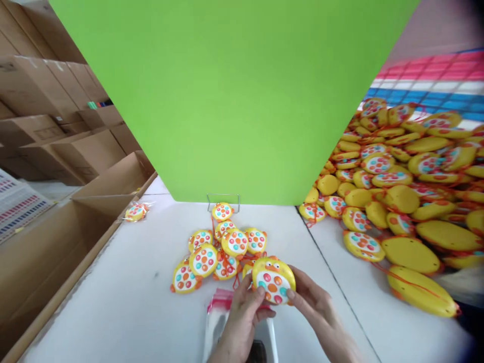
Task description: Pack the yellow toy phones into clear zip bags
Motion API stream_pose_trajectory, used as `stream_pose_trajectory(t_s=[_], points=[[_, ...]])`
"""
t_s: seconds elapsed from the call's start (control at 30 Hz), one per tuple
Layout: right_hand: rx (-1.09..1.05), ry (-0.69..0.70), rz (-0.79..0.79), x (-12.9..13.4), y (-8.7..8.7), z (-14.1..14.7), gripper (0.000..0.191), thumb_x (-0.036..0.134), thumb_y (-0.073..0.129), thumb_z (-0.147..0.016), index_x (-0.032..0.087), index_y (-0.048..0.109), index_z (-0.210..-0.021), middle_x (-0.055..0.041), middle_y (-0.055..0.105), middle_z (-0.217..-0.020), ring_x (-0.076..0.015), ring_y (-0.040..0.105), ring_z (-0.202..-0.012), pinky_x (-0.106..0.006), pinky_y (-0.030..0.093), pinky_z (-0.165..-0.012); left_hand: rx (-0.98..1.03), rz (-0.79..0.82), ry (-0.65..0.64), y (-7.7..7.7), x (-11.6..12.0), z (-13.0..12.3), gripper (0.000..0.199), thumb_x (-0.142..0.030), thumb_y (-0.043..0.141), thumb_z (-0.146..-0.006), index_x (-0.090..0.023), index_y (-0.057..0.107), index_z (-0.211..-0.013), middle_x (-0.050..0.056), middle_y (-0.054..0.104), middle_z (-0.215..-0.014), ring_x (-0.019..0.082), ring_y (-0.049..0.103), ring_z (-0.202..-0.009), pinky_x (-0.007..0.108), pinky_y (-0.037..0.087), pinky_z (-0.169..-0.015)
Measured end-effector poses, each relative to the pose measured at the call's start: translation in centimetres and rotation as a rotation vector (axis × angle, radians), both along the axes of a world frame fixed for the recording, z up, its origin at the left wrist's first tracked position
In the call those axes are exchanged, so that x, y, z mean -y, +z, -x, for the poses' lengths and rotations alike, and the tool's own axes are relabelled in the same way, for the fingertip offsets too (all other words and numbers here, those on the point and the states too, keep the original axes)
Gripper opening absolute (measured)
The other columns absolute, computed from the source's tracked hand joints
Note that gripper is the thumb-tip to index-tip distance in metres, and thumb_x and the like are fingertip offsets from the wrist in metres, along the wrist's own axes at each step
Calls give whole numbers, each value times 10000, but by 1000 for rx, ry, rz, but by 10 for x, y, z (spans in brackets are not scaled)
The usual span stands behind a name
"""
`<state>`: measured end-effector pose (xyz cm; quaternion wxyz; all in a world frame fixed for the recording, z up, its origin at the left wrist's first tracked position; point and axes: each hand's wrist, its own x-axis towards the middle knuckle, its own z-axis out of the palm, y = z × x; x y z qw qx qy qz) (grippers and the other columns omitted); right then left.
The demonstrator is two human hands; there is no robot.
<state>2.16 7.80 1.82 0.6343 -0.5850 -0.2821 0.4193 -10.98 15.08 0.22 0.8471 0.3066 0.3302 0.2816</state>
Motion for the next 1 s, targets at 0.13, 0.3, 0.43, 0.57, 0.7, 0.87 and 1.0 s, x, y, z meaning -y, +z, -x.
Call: stream_pose_trajectory(t_s=[0.13, 0.3, 0.43, 0.57, 0.7, 0.87, 1.0], points=[[74, 7, -13, 5, -6, 3, 494, 424, 706, -748, 190, 563, -1159, -113, 665, -1157, -276, 635, -1030, -354, 540, -858, -35, -156, -60, 6, 2, 6, 459, -380, 735, -727, -187, 603, -1123, 118, 656, -1064, 238, 615, -916, 288, 498, -694], [56, -44, -4, 11, -10, 11, 523, 470, 673, -759, 186, 542, -1180, -110, 662, -1153, -271, 628, -1041, -329, 537, -855, -92, -271, -121, 12, 0, 8, 486, -418, 736, -712, -142, 616, -1094, 123, 670, -951, 241, 625, -828, 295, 510, -647], [72, 43, -33, 15, -10, 15, 618, 486, 648, -779, 177, 459, -1279, -140, 591, -1265, -276, 578, -1128, -341, 515, -901, -57, -250, -104, 11, 1, 12, 458, -380, 720, -745, -148, 598, -1121, 123, 674, -978, 239, 637, -849, 273, 517, -628], [124, 87, -26, 19, -3, 19, 764, 504, 679, -749, 199, 369, -1378, -150, 503, -1367, -296, 548, -1168, -383, 510, -917, 69, -21, -87, 4, 0, 14, 362, -380, 699, -771, -132, 626, -1025, 98, 701, -848, 187, 663, -678, 232, 502, -532], [210, 187, -62, 19, 7, 23, 671, 459, 659, -787, 253, 407, -1373, -133, 539, -1327, -282, 596, -1091, -387, 542, -845, 192, 363, -79, -2, -3, 15, 373, -409, 701, -760, -88, 651, -943, 69, 698, -696, 150, 638, -529, 217, 486, -458], [176, 130, -96, 16, 3, 28, 530, 436, 641, -809, 299, 492, -1298, -88, 602, -1240, -236, 640, -973, -352, 560, -778, 233, 533, -57, -4, -2, 15, 330, -373, 614, -839, -59, 650, -935, 75, 701, -662, 144, 633, -488, 223, 498, -465], [129, 124, -101, 15, -4, 29, 450, 400, 626, -830, 296, 523, -1255, -86, 630, -1198, -215, 655, -927, -356, 559, -789, 228, 627, -62, -3, 0, 15, 407, -389, 473, -916, -21, 646, -893, 81, 668, -557, 141, 620, -444, 209, 490, -452]])
